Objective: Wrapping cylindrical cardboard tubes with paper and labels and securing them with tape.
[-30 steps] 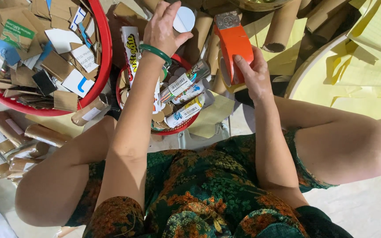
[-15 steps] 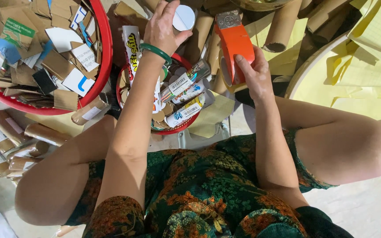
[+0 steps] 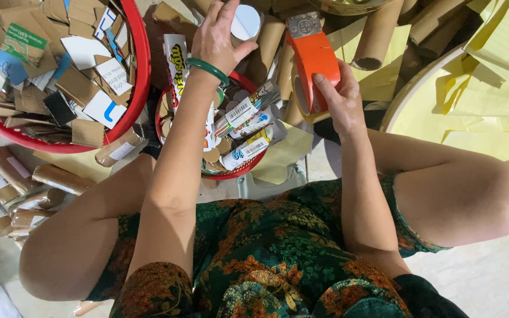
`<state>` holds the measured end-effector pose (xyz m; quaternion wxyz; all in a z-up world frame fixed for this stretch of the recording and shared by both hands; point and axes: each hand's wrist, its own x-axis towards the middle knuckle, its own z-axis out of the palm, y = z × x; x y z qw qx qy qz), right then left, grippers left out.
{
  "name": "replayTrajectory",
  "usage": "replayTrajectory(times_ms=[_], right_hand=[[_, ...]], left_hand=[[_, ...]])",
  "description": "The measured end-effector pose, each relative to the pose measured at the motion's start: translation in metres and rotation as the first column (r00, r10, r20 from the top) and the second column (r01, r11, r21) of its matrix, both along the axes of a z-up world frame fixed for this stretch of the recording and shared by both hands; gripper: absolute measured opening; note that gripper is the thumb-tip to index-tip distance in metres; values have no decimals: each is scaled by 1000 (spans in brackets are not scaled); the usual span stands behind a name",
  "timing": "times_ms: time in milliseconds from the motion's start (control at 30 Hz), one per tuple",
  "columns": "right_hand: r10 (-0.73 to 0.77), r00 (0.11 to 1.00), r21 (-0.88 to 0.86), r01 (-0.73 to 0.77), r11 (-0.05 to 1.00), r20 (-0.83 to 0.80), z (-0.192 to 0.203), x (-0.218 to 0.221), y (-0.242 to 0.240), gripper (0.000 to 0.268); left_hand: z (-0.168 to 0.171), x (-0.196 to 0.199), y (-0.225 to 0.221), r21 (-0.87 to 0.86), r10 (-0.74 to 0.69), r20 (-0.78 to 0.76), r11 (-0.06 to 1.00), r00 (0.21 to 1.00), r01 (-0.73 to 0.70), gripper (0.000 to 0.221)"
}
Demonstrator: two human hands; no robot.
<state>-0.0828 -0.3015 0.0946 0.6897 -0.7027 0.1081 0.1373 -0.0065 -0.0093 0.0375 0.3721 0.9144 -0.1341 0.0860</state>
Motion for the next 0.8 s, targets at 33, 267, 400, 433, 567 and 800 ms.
replayTrajectory(times_ms=[33,267,400,433,567,800], right_hand=[[-2,1000,20,1,1000,13,-1,0,-1,54],[53,988,122,-71,990,143,30,0,-3,61],[146,961,92,-172,981,234,41,-5,-7,70],[170,955,121,-203,972,242,43,-6,-9,71],[218,962,111,-238,965,164,64,-9,-2,78],[333,911,-64,-327,943,242,73,-6,-1,76]], left_hand=[[8,-2,-1,-3,6,5,1000,1000,-6,85],[25,0,0,28,142,241,988,960,-153,60],[30,12,-13,-236,167,-82,955,983,-182,36],[46,11,-17,-455,20,-385,866,923,-208,31],[65,8,-16,-785,-494,-612,479,618,-394,18],[34,17,-15,-830,-465,-511,487,723,-273,11]])
